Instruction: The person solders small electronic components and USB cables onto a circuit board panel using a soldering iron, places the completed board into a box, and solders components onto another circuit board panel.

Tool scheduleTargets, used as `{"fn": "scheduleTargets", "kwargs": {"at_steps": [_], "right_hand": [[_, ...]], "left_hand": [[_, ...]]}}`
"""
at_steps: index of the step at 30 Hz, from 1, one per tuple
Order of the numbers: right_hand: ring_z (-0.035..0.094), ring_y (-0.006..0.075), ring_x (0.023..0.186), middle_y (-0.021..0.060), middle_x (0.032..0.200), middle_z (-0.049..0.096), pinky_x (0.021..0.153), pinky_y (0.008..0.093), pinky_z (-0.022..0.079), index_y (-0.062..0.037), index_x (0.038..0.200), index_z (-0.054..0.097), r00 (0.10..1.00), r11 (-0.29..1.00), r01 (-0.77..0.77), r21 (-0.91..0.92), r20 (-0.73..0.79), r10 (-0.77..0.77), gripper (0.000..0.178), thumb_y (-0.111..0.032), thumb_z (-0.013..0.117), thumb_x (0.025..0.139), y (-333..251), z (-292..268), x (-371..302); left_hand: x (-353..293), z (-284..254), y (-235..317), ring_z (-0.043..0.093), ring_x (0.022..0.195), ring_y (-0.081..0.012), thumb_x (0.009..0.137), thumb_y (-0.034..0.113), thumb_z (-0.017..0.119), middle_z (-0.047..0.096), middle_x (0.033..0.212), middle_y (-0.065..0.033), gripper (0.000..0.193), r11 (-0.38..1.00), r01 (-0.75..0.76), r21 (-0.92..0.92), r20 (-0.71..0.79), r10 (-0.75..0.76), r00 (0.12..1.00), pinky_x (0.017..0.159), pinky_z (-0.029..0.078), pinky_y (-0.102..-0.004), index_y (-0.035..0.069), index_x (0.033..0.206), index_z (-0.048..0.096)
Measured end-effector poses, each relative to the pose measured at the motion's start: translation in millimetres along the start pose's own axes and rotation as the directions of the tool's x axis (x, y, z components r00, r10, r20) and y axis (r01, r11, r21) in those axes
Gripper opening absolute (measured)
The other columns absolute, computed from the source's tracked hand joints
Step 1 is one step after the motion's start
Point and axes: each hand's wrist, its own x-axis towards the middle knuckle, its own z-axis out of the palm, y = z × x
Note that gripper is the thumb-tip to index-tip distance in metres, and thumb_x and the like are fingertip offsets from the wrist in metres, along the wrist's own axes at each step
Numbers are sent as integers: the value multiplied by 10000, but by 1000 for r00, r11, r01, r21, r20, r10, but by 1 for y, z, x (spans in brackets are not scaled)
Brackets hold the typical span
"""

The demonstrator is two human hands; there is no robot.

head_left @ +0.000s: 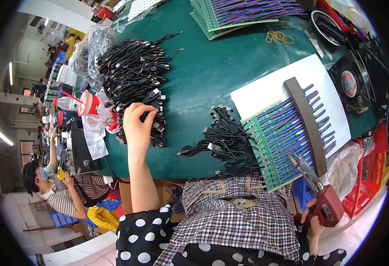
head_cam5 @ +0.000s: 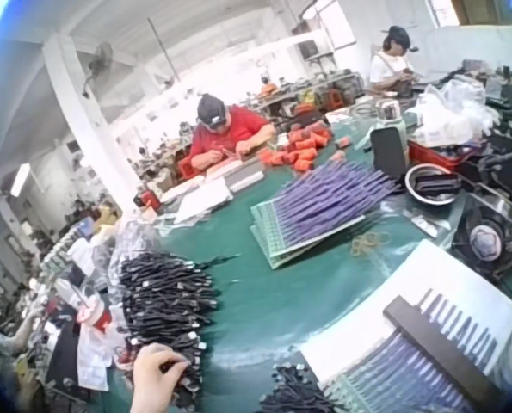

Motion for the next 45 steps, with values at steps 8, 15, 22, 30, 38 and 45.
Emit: {"fn": "scheduleTargets", "kwargs": {"at_steps": [8, 15, 22, 30, 38, 45], "right_hand": [[557, 183, 648, 153, 1100, 561, 632, 322, 476, 12, 1267, 413, 988, 973, -142, 181, 90, 127, 528, -118, 624, 800, -7, 1, -4], [558, 172, 685, 166, 1083, 574, 612, 279, 470, 20, 1289, 412, 978, 973, -158, 167, 162, 131, 541, -62, 596, 787, -14, 5, 1], [551, 159, 551, 123, 991, 580, 525, 262, 437, 48, 1201, 447, 970, 968, -225, 110, 116, 212, 678, -400, 731, 777, -15, 4, -1], [605, 152, 600, 151, 924, 660, 532, 244, 471, 80, 1296, 400, 958, 969, -196, 152, 240, 157, 712, -177, 778, 750, -2, -13, 2], [643, 177, 629, 112, 872, 678, 598, 265, 503, 90, 1244, 476, 952, 966, -36, -257, 284, 111, 709, -266, 795, 721, 4, -27, 1], [677, 230, 723, 130, 903, 685, 663, 280, 518, 86, 1198, 525, 933, 919, 141, -369, 359, 1, 713, -292, 823, 672, -1, -23, 10]], "left_hand": [[-5, -11, 7, 534, 739, -102, 800, -38, 604, 598, 783, -21, 36, 910, 63, -410, -2, -70, 998, 728, 431, -246, -37, 835, 595], [-74, 4, 159, 572, 627, -80, 780, 23, 691, 594, 737, -34, 66, 721, 346, -600, 667, 212, 714, 560, 441, -211, 10, 819, 639], [-102, 42, 193, 608, 564, -168, 762, 60, 679, 587, 712, -32, 99, 874, 73, -480, 437, 167, 884, 479, 454, -288, 54, 763, 579], [-105, 54, 199, 569, 493, -190, 723, 69, 678, 574, 686, -18, 141, 917, 27, -398, 382, 139, 914, 441, 420, -315, 72, 737, 538], [-105, 54, 200, 532, 452, -212, 716, 80, 668, 552, 665, -23, 151, 936, -6, -352, 375, 147, 915, 423, 400, -339, 80, 718, 517], [-104, 56, 203, 534, 449, -242, 715, 91, 660, 549, 668, -40, 156, 952, -39, -304, 371, 156, 916, 419, 405, -361, 72, 721, 505]]}}
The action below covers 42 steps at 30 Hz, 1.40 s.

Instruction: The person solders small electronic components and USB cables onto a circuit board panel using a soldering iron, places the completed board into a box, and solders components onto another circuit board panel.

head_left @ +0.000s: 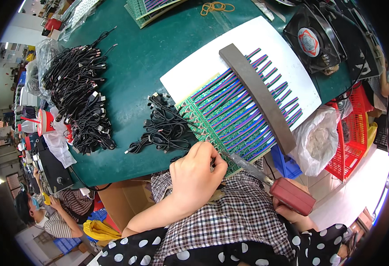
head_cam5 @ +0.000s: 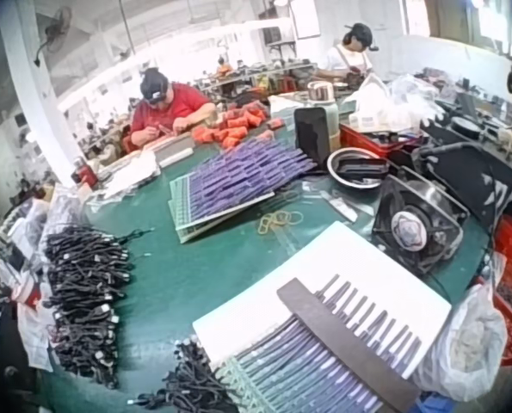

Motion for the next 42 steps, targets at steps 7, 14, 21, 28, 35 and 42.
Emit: {"fn": "scheduleTargets", "kwargs": {"at_steps": [7, 14, 21, 28, 35, 42], "right_hand": [[655, 189, 661, 108, 833, 676, 624, 270, 505, 98, 1193, 519, 989, 979, -137, 152, -37, 144, 707, -298, 818, 690, 1, 6, -5], [563, 106, 573, 31, 681, 593, 557, 221, 446, 118, 1153, 522, 978, 941, -87, 326, -152, 143, 652, -294, 798, 730, 0, 14, -7], [582, 121, 608, 90, 833, 638, 562, 217, 451, 112, 1110, 535, 965, 908, -245, 341, -4, 262, 569, -228, 783, 727, 4, 7, -13], [609, 149, 663, 145, 902, 632, 572, 221, 473, 97, 1098, 526, 945, 743, -196, 640, -80, 318, 577, -206, 797, 688, -14, 12, -3], [600, 149, 636, 157, 919, 632, 556, 226, 476, 96, 1190, 461, 927, 645, -229, 730, -39, 373, 712, -195, 829, 655, -17, 11, -5], [598, 154, 627, 168, 966, 628, 543, 234, 476, 74, 1255, 411, 940, 668, -168, 725, -86, 329, 753, -229, 817, 699, -13, 15, -8]], "left_hand": [[1, -4, 4, 522, 524, -149, 687, 32, 671, 518, 635, -31, 144, 999, 48, 24, 36, -49, 998, 474, 422, -284, 50, 721, 532], [0, -4, 4, 533, 532, -151, 695, 39, 673, 530, 645, -31, 144, 998, 46, 35, 33, -47, 998, 478, 426, -283, 50, 724, 532], [0, -15, 0, 579, 612, -181, 736, 12, 683, 559, 723, -60, 127, 999, -43, -22, 69, 44, 997, 538, 465, -298, 31, 822, 592], [12, -22, -5, 560, 663, -243, 756, 17, 671, 520, 775, -79, 139, 970, -241, -41, 139, 245, 960, 574, 450, -328, 37, 874, 601], [27, -33, 1, 569, 755, -267, 777, 56, 628, 489, 800, -88, 86, 981, -194, -12, 328, 187, 926, 655, 475, -377, 51, 829, 560], [36, -35, -5, 583, 760, -277, 785, 83, 625, 510, 783, -88, 68, 982, -147, -116, 402, 182, 898, 626, 479, -387, 49, 820, 577]]}}
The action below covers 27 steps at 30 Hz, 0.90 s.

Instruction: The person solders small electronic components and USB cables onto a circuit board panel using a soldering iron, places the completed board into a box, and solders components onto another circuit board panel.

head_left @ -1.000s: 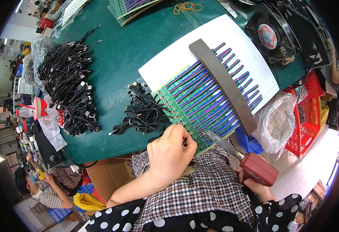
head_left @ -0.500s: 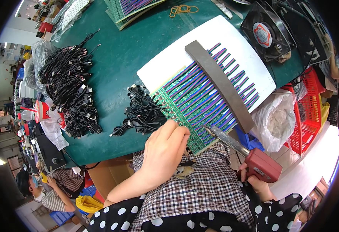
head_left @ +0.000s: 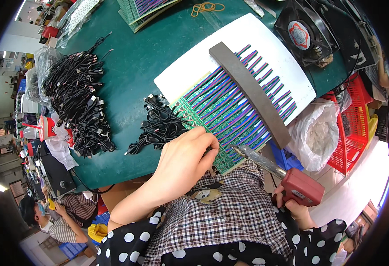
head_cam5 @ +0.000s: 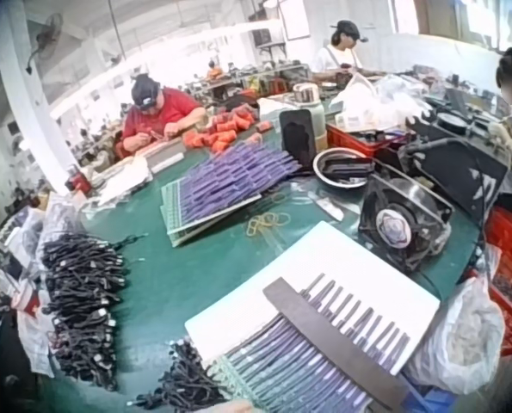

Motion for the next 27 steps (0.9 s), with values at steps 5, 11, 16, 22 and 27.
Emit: {"fn": "scheduleTargets", "kwargs": {"at_steps": [5, 11, 16, 22, 27], "right_hand": [[583, 151, 625, 166, 999, 613, 555, 237, 476, 62, 1260, 402, 999, 999, 35, -13, 40, -34, 731, -222, 806, 722, 1, -2, 0], [584, 148, 663, 168, 1017, 603, 593, 247, 480, 52, 1249, 410, 998, 999, 36, 8, 42, -37, 696, -214, 797, 735, 0, -1, -2], [584, 150, 654, 170, 1022, 607, 581, 243, 477, 53, 1259, 402, 999, 999, 39, 11, 35, -39, 717, -210, 802, 727, 2, -2, -2], [599, 147, 668, 188, 965, 633, 565, 229, 479, 86, 1275, 396, 999, 1000, -22, 0, 45, 22, 760, -179, 818, 701, -1, -3, 0], [612, 141, 725, 167, 925, 642, 618, 214, 495, 112, 1242, 441, 997, 1000, -26, -6, 66, 26, 703, -171, 808, 713, 2, -2, 3]], "left_hand": [[-2, 3, 4, 582, 759, -280, 789, 104, 630, 524, 789, -88, 82, 994, 1, 113, -8, 0, 1000, 633, 482, -391, 49, 826, 582], [-1, 1, -5, 587, 710, -231, 776, 59, 668, 550, 805, -83, 104, 998, -11, -59, -77, 6, 997, 626, 480, -323, 43, 855, 603], [-3, -3, -10, 588, 732, -242, 769, 38, 664, 545, 832, -95, 131, 994, -72, -80, 3, 72, 997, 642, 484, -322, 33, 882, 598], [2, -4, -5, 559, 766, -271, 753, 47, 637, 509, 805, -87, 108, 989, -133, 67, 38, 131, 991, 647, 468, -359, 34, 847, 585], [8, -7, -3, 563, 782, -273, 755, 63, 634, 507, 808, -88, 94, 983, -137, 123, 102, 125, 987, 646, 469, -376, 35, 818, 571]]}}
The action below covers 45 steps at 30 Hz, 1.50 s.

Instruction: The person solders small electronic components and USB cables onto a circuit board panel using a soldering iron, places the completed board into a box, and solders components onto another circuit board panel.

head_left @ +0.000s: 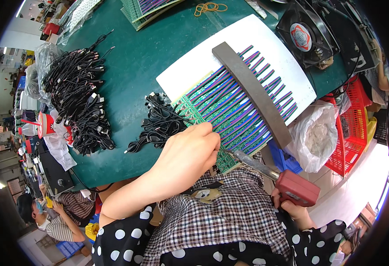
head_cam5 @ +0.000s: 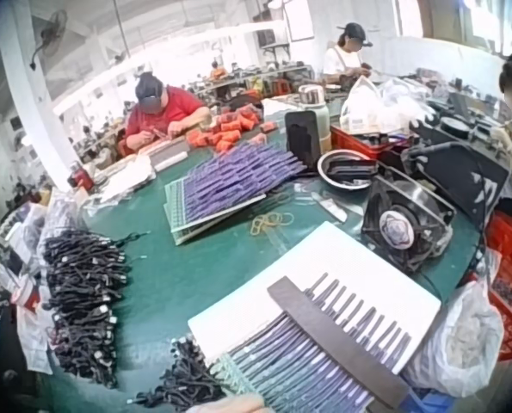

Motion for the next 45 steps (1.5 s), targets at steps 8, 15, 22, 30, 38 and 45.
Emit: {"fn": "scheduleTargets", "kwargs": {"at_steps": [8, 15, 22, 30, 38, 45], "right_hand": [[609, 119, 676, 74, 792, 646, 626, 241, 489, 107, 1191, 517, 998, 926, 66, -370, 35, -57, 623, -215, 784, 729, 3, -9, -3], [595, 100, 611, 32, 731, 638, 598, 238, 485, 87, 1219, 507, 989, 883, 145, -447, 42, -141, 646, -208, 790, 718, 9, -10, -3], [597, 102, 623, 88, 828, 646, 580, 198, 467, 100, 1176, 527, 999, 968, 33, -248, 32, -25, 610, -192, 793, 710, 1, -3, -1], [614, 136, 785, 135, 894, 634, 620, 194, 497, 127, 1146, 514, 993, 999, 34, 3, -117, -34, 633, -205, 810, 696, -6, 9, -3], [615, 115, 648, 73, 782, 649, 600, 231, 490, 98, 1248, 474, 995, 940, 96, -327, 2, -101, 716, -201, 805, 689, 11, -14, -8], [623, 124, 628, 76, 796, 664, 603, 248, 495, 74, 1266, 481, 991, 903, 132, -410, 30, -132, 693, -145, 783, 682, 13, -13, -6]], "left_hand": [[5, -3, -1, 554, 779, -278, 744, 49, 634, 494, 792, -96, 96, 999, -40, 14, 53, 39, 998, 657, 471, -379, 27, 791, 553], [6, -3, 0, 550, 788, -284, 741, 41, 631, 494, 791, -101, 96, 998, -61, 33, 56, 59, 997, 671, 470, -384, 21, 788, 549], [6, 0, 1, 546, 800, -289, 728, 26, 627, 493, 798, -108, 99, 994, -84, 71, 44, 81, 996, 687, 471, -382, 13, 785, 548], [6, 1, 1, 548, 807, -291, 733, 27, 615, 495, 802, -108, 88, 995, -76, 62, 54, 73, 996, 694, 476, -382, 13, 787, 546], [3, 2, 1, 563, 816, -306, 702, 16, 594, 507, 832, -133, 93, 994, -92, 60, 41, 89, 995, 690, 494, -408, -12, 767, 534], [2, 4, 0, 554, 799, -297, 708, 19, 634, 503, 798, -112, 119, 996, -71, 45, -4, 71, 997, 689, 478, -386, 14, 786, 543]]}}
